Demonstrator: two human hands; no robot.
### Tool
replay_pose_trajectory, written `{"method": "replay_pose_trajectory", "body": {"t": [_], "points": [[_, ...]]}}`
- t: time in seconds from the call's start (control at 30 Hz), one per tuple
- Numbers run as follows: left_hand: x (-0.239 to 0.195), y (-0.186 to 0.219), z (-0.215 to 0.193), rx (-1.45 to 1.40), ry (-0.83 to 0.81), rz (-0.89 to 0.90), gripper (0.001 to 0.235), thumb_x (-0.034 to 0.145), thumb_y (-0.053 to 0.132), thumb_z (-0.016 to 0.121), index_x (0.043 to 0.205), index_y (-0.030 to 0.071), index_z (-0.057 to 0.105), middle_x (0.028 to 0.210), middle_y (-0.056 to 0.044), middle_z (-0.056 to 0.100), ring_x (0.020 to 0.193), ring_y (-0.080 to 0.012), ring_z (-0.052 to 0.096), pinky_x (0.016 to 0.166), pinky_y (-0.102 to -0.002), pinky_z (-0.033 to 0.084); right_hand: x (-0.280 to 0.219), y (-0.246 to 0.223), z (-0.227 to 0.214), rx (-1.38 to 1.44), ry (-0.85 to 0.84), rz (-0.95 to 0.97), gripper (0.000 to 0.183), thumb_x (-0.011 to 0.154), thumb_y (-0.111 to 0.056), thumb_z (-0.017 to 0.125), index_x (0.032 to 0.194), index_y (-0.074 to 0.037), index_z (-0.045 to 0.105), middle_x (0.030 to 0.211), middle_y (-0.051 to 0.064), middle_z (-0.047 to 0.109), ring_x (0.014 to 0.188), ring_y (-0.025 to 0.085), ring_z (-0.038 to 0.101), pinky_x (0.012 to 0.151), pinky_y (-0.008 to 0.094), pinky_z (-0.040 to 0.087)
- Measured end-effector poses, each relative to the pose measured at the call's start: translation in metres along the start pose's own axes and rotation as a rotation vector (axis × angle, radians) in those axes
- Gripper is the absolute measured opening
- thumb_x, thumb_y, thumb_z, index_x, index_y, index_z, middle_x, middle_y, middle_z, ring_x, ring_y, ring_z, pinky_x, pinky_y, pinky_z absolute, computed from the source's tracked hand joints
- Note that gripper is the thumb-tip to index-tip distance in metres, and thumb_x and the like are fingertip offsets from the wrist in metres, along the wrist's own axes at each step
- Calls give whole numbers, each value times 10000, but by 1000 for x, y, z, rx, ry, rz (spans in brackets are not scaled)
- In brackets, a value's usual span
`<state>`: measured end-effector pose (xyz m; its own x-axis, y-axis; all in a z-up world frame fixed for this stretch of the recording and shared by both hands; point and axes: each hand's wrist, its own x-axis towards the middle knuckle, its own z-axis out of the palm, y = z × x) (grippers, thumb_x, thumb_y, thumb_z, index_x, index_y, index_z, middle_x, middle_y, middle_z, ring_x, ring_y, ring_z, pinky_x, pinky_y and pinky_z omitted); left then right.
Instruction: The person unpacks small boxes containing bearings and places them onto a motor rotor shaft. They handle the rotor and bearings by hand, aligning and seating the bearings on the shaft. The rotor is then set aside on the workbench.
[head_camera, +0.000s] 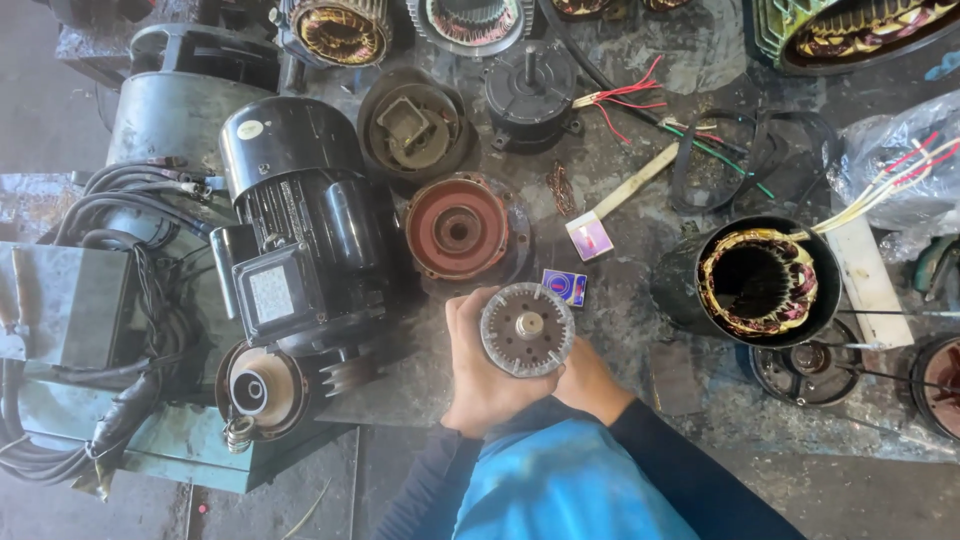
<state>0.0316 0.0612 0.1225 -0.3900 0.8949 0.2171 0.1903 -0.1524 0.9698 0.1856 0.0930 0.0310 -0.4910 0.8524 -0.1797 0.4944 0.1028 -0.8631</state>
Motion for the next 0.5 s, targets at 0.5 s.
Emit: {"method": "replay_pose_trajectory", "body": {"t": [0.5], "points": [[-10,21,-9,259,35,-8,841,528,305,876,1237,76,487,1224,-111,445,1129,-243,581,897,-359,559,16,-10,21,-71,-134,352,443,905,-462,619,1302,-272,674,1315,55,740,1227,319,694,1003,498,566]]}}
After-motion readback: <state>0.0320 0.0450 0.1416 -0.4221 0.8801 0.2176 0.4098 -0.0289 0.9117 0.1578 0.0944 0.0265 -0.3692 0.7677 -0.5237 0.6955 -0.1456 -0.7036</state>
